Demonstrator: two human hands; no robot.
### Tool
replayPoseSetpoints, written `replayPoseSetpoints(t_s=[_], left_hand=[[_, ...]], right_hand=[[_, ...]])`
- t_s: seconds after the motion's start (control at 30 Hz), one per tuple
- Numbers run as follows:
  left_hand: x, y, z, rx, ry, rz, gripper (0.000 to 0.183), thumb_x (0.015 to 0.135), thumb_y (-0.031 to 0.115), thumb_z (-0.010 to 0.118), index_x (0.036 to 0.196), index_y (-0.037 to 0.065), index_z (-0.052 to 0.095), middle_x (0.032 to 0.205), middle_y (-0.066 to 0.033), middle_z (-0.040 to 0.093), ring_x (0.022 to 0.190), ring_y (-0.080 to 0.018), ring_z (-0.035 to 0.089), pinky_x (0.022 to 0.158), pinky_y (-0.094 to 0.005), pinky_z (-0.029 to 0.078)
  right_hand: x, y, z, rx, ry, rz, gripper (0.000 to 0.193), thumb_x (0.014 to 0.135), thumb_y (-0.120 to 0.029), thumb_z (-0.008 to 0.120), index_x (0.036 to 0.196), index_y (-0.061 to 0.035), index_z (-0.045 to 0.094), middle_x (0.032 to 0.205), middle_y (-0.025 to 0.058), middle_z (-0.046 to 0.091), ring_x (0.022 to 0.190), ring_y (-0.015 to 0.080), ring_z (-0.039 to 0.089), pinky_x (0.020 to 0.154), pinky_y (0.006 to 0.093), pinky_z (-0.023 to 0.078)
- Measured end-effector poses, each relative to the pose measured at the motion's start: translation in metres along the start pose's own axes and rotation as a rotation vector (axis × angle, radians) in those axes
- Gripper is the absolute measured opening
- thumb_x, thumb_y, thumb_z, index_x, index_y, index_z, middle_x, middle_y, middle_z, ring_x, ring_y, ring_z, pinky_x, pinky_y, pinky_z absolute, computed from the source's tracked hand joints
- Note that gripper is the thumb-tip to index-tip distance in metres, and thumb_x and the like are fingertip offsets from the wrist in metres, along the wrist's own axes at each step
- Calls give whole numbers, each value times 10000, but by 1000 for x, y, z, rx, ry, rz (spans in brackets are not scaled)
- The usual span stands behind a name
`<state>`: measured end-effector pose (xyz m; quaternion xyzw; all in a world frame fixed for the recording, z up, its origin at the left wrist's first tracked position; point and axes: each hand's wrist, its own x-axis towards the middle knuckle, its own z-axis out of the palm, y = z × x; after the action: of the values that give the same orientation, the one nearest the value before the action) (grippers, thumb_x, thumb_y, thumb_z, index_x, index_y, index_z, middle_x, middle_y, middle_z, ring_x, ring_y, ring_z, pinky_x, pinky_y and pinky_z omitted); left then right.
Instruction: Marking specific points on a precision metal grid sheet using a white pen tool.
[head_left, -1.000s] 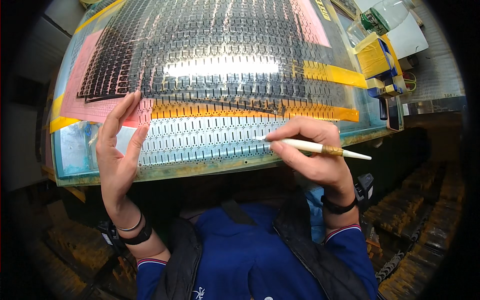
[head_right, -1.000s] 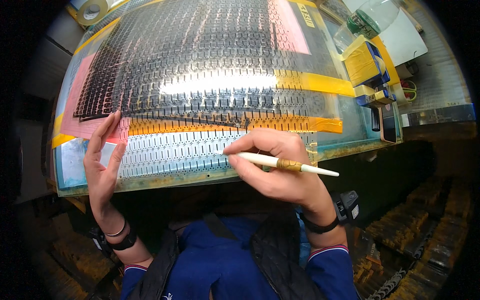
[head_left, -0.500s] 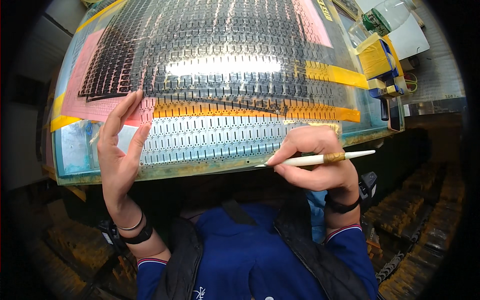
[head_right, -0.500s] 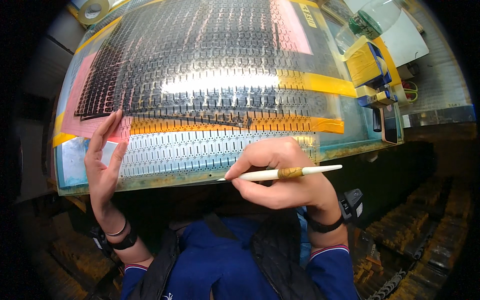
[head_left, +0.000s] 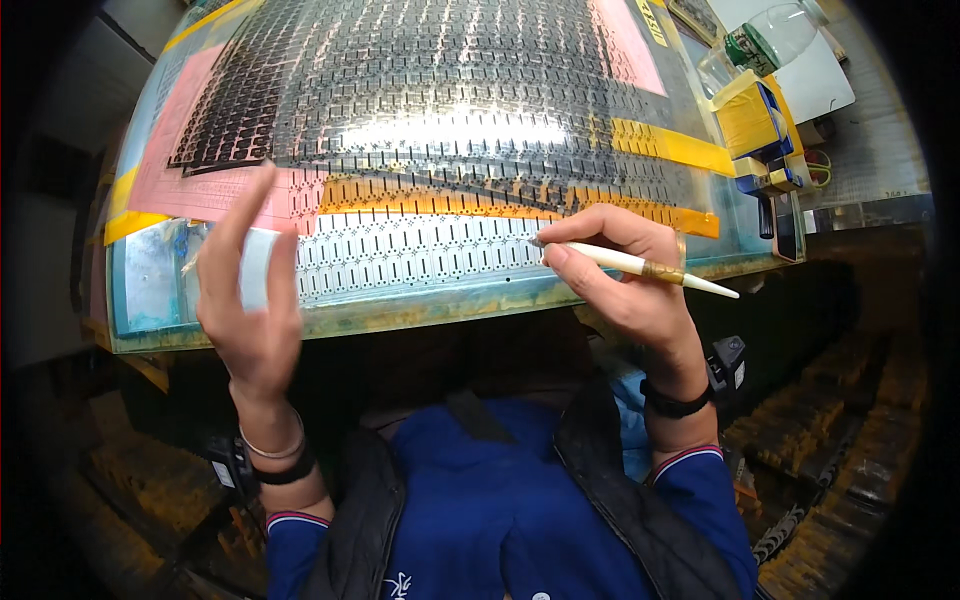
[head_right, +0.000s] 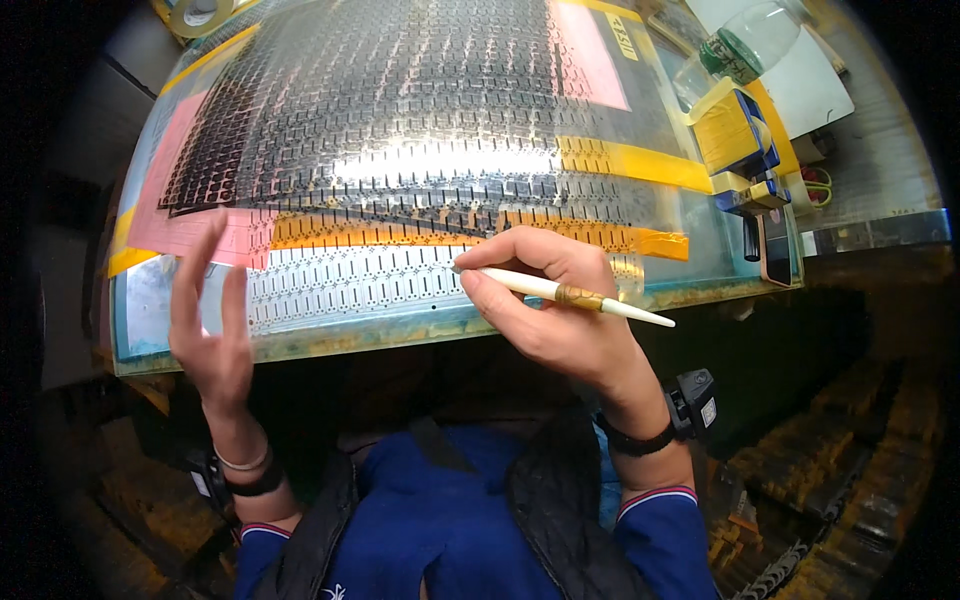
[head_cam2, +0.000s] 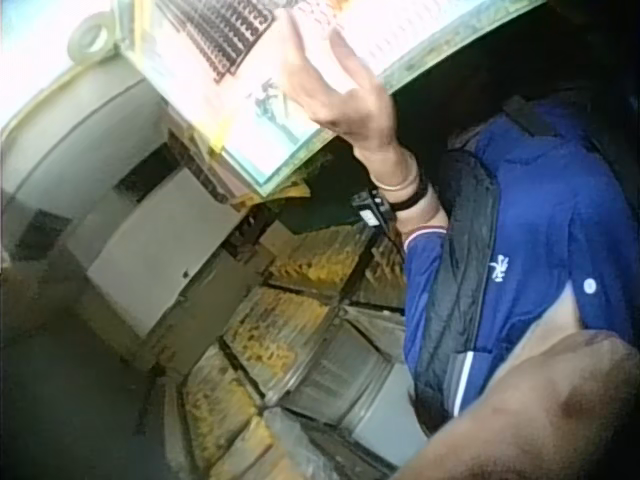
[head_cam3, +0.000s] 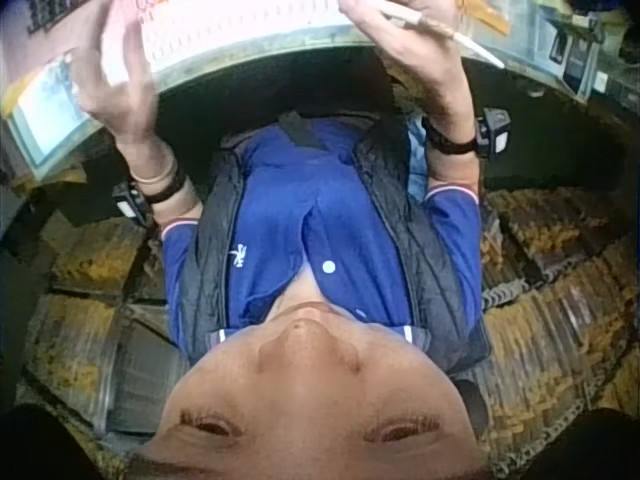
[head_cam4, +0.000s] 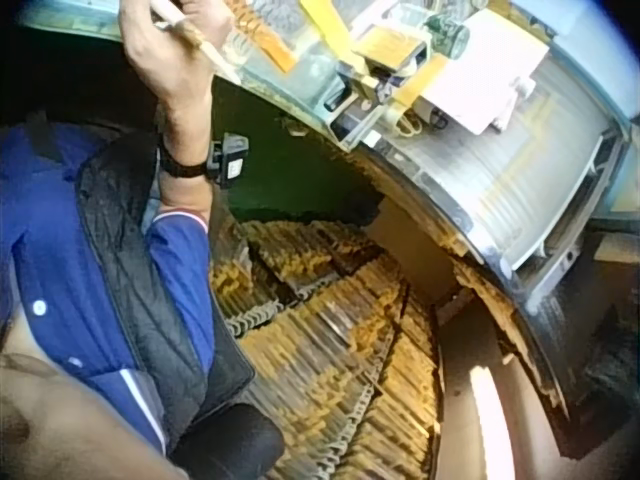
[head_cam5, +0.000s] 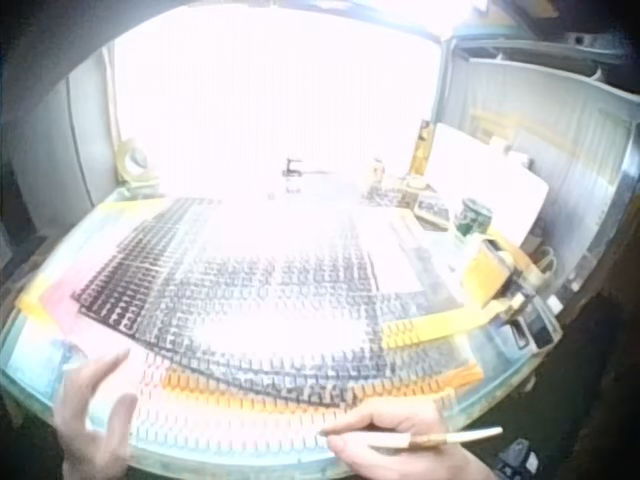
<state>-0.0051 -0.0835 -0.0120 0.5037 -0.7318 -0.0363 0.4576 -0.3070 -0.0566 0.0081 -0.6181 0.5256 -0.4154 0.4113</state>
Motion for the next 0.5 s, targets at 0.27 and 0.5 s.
replayPoseSetpoints(t_s=[0.27, 0.5], left_hand=[[-40, 45, 10, 170, -380, 219, 547, 819, 274, 795, 1283, 25, 646, 1342, -158, 646, 1279, -328, 594, 1088, -461, 413], [-39, 45, 12, 206, -392, 195, 595, 775, 306, 824, 1289, 58, 656, 1378, -134, 630, 1306, -320, 576, 1101, -466, 399]], right_hand=[[0, -5, -2, -97, -114, -35, 125, 862, -60, 744, 969, 3, 761, 821, 82, 732, 740, 103, 676, 651, 243, 520], [0, -8, 2, -63, -73, 21, 122, 835, -34, 728, 948, 1, 759, 821, 96, 730, 731, 128, 687, 645, 262, 523]])
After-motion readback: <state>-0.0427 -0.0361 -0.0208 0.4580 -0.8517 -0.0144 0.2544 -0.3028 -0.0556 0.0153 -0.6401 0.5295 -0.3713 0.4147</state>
